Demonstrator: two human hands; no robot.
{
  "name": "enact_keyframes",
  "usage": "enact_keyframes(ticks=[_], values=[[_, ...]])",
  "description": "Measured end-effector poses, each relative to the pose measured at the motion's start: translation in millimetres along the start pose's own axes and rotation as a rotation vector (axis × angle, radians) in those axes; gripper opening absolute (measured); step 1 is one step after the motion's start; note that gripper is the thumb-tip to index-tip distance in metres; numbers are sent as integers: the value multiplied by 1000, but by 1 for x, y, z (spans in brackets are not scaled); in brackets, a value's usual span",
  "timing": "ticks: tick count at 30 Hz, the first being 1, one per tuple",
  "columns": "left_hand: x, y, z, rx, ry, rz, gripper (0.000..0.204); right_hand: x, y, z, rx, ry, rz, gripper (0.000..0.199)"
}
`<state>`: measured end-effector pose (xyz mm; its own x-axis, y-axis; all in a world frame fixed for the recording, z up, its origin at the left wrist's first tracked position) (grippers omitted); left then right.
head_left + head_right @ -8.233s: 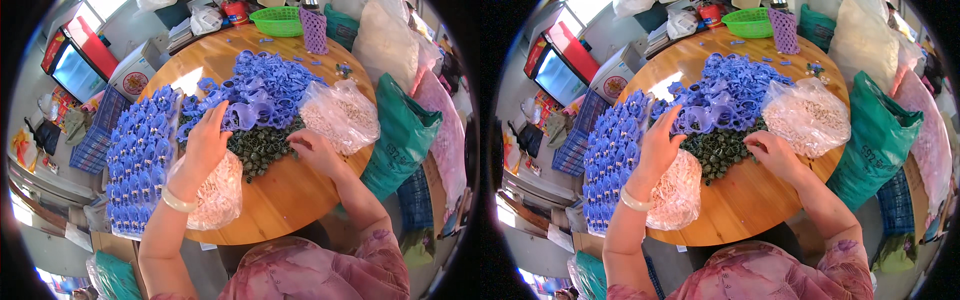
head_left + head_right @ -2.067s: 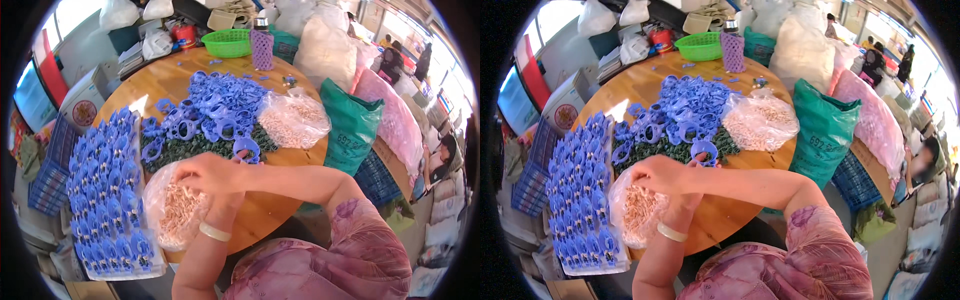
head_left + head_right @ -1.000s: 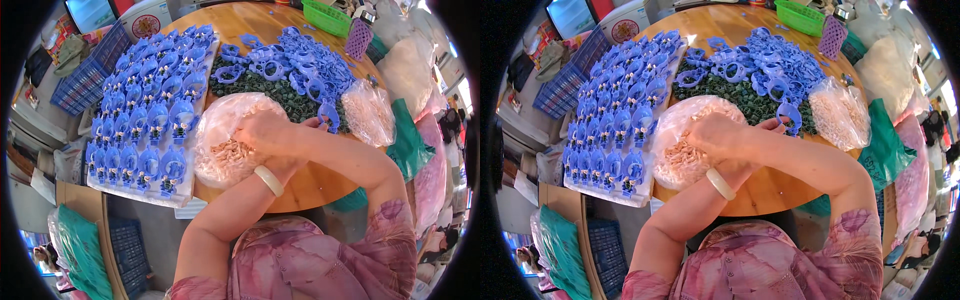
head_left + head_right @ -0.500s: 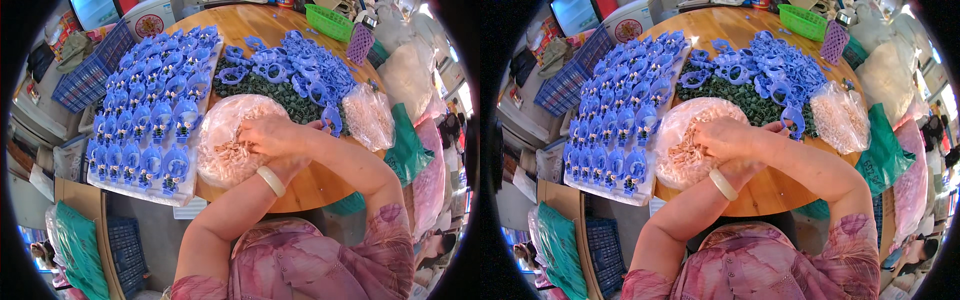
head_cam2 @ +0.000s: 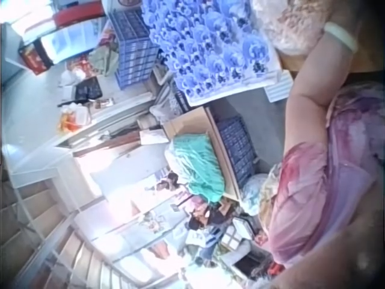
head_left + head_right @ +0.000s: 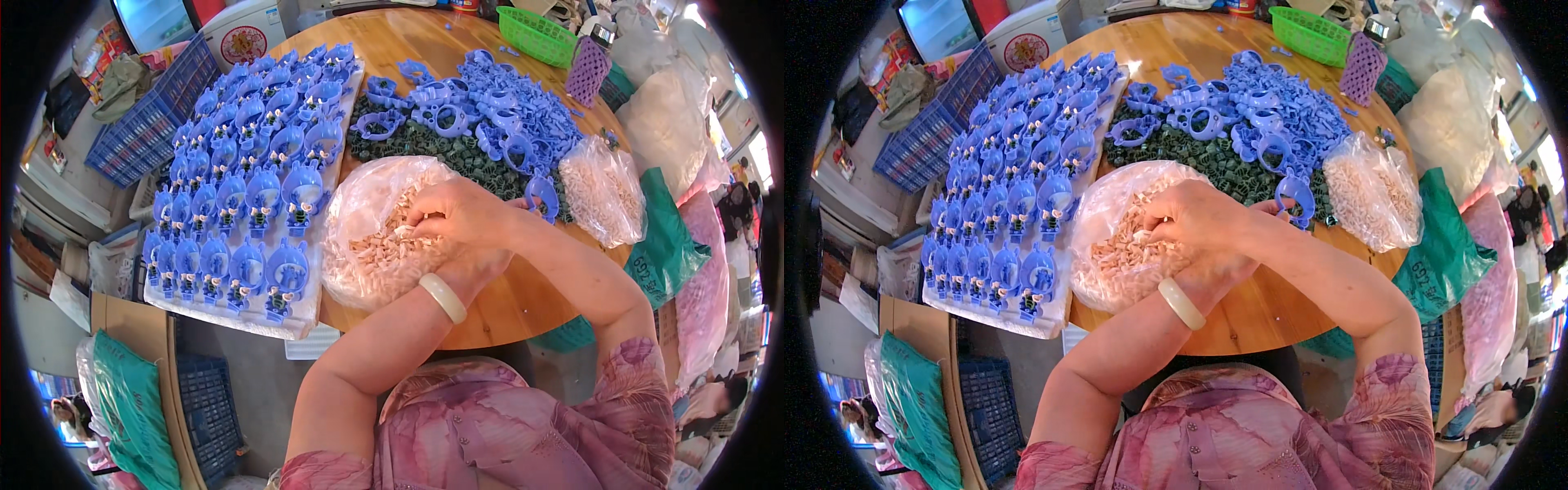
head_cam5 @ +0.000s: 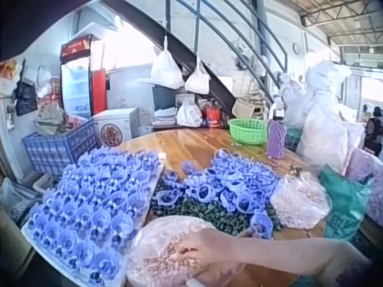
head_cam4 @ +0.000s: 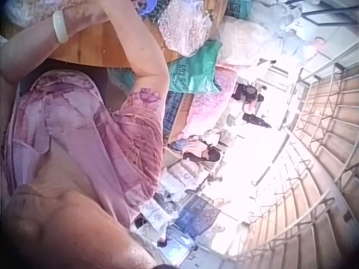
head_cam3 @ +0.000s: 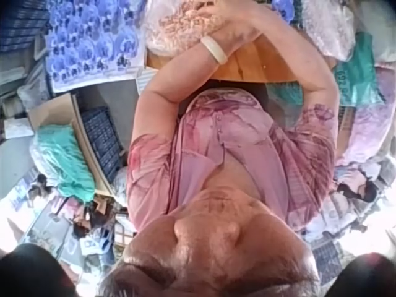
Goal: Assembling small blue and green plastic toy components by hand at a workbench.
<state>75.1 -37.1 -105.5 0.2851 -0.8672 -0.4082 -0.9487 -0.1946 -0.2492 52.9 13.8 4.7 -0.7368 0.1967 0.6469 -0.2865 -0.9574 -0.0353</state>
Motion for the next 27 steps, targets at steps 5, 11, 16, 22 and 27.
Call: enact_keyframes(ticks=[5,11,16,22,27], values=[[-7,3,-8,6,106,8,42,-1,8,5,-9,93,47,11],[-6,3,-9,14,147,29,42,-1,8,1,-80,173,45,13],[-7,0,-10,-64,-181,77,35,19,2,-17,-22,248,134,19],[-12,-3,-20,-55,-123,145,33,17,-7,-31,148,524,33,17],[-8,1,-14,13,-133,57,37,11,-1,-14,-38,23,152,15]])
Point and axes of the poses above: each hand's wrist, its own y-axis away from the middle knuckle, its own z-axis out of the back of the hand, x = y × z, the point moved 4 cm from there along -y, towards the middle knuckle, and after that the axes turned 13 degrees about -z, right-handed, at the moved point
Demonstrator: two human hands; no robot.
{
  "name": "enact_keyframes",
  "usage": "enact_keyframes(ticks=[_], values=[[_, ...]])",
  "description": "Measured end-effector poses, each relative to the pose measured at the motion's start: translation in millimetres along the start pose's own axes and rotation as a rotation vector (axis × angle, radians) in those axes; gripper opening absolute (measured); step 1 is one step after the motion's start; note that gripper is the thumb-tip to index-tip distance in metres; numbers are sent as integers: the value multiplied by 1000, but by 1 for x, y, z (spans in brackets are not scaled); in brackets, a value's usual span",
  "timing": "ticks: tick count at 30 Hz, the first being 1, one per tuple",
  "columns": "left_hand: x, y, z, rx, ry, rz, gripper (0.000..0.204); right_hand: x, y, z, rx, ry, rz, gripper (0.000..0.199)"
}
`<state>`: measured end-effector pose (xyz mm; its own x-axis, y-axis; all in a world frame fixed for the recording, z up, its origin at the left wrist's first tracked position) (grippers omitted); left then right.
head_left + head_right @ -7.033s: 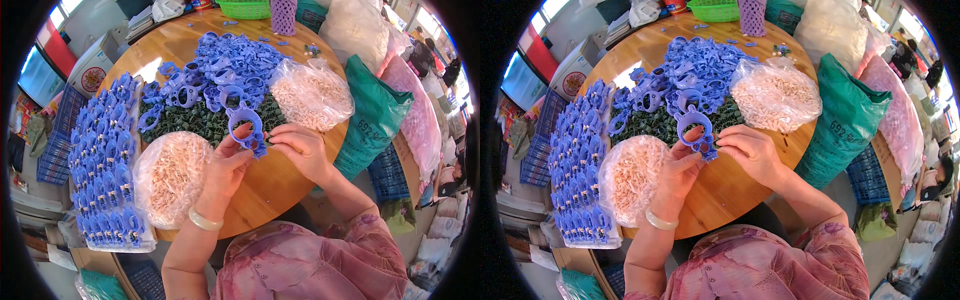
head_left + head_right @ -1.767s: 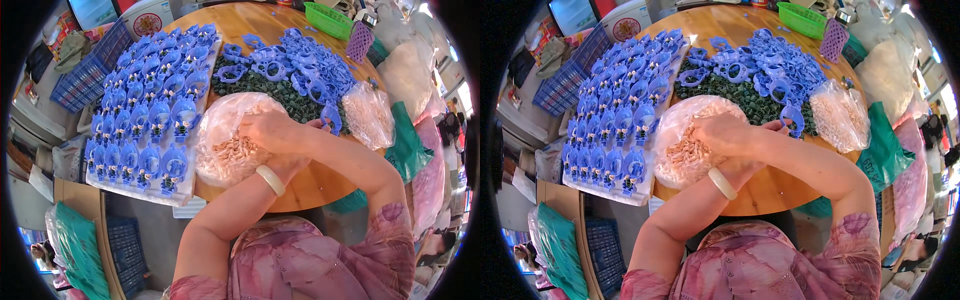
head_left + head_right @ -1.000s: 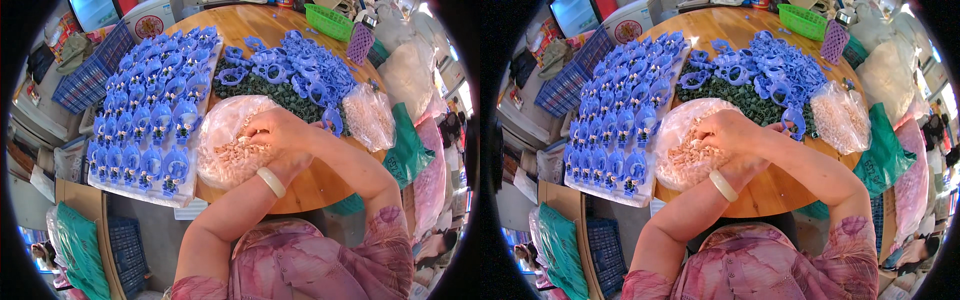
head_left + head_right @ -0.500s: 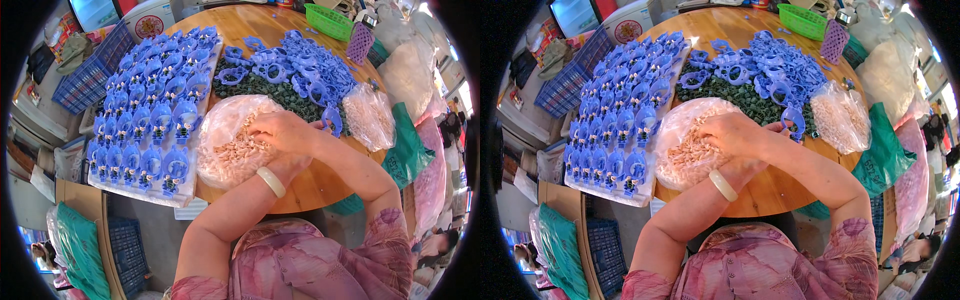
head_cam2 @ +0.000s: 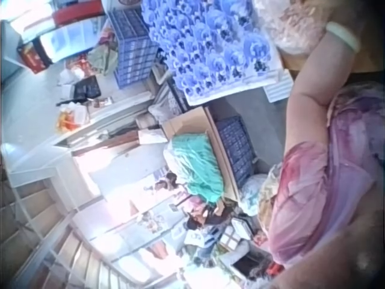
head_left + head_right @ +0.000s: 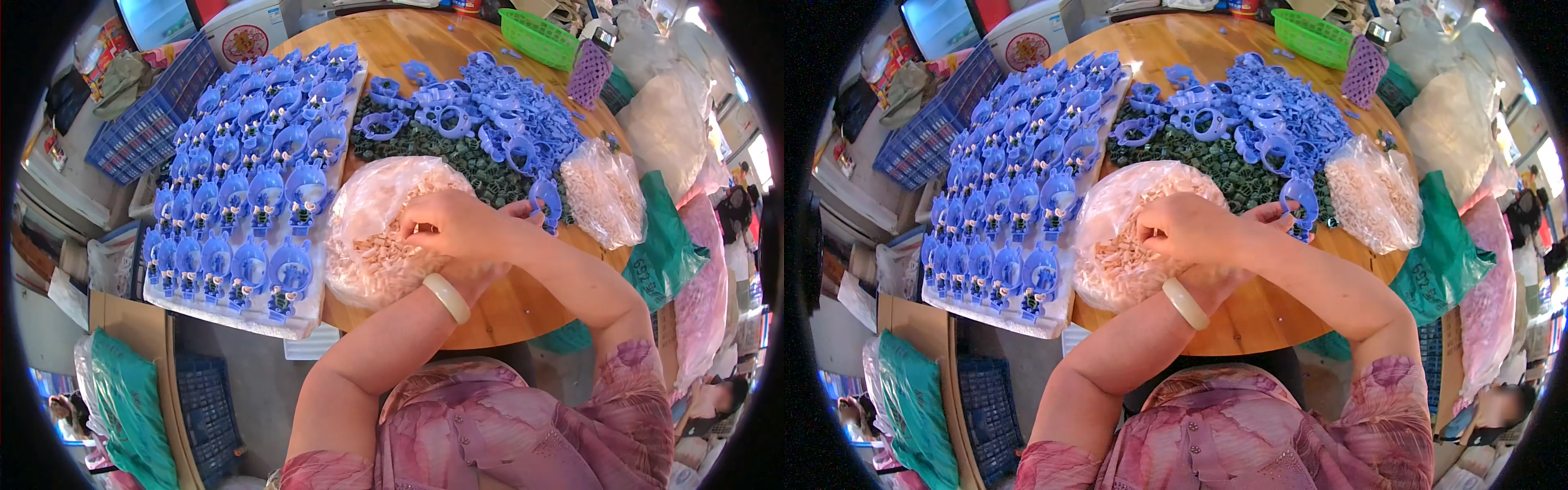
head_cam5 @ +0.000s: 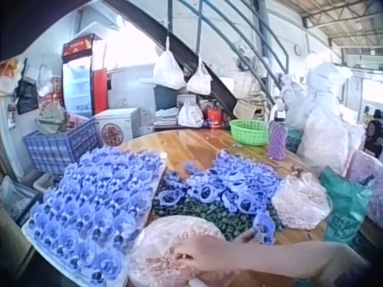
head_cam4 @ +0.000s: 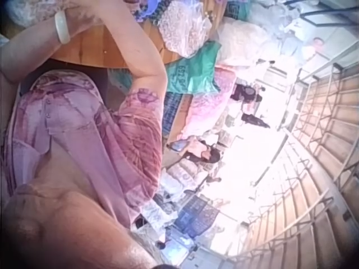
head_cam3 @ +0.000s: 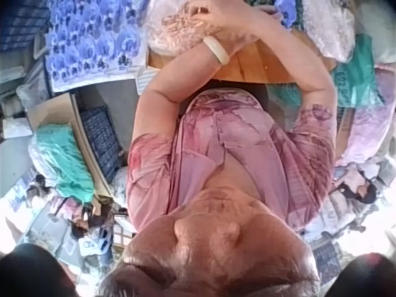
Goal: Assembling small blue and green plastic toy components by hand at a workbench.
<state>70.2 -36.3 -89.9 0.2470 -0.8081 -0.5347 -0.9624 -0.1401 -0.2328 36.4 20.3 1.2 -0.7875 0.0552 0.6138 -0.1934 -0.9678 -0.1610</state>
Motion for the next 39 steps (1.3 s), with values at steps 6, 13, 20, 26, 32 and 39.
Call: enact_keyframes(ticks=[6,13,20,26,32,39], values=[[-20,8,-15,19,157,-201,40,3,31,40,-47,-541,-284,9],[-40,7,-35,-32,34,1,36,-27,112,118,-518,-583,-310,10],[-37,4,-33,17,10,35,48,-37,147,123,-486,-278,-236,9],[-39,4,-31,49,-16,51,47,-35,140,126,-426,-114,-84,10],[-35,5,-29,42,14,92,48,-36,136,126,-402,197,132,17],[-34,6,-28,11,24,63,53,-39,135,124,-307,145,176,18]])
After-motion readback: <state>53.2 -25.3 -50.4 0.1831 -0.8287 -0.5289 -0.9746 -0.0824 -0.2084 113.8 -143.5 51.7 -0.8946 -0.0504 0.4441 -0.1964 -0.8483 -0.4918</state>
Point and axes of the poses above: each hand's wrist, its own y-axis away from the middle knuckle, its own z-axis out of the back of the hand, x = y × z, the point moved 4 cm from there along -y, towards the middle knuckle, and after that the axes turned 13 degrees about -z, right-handed, at the moved point
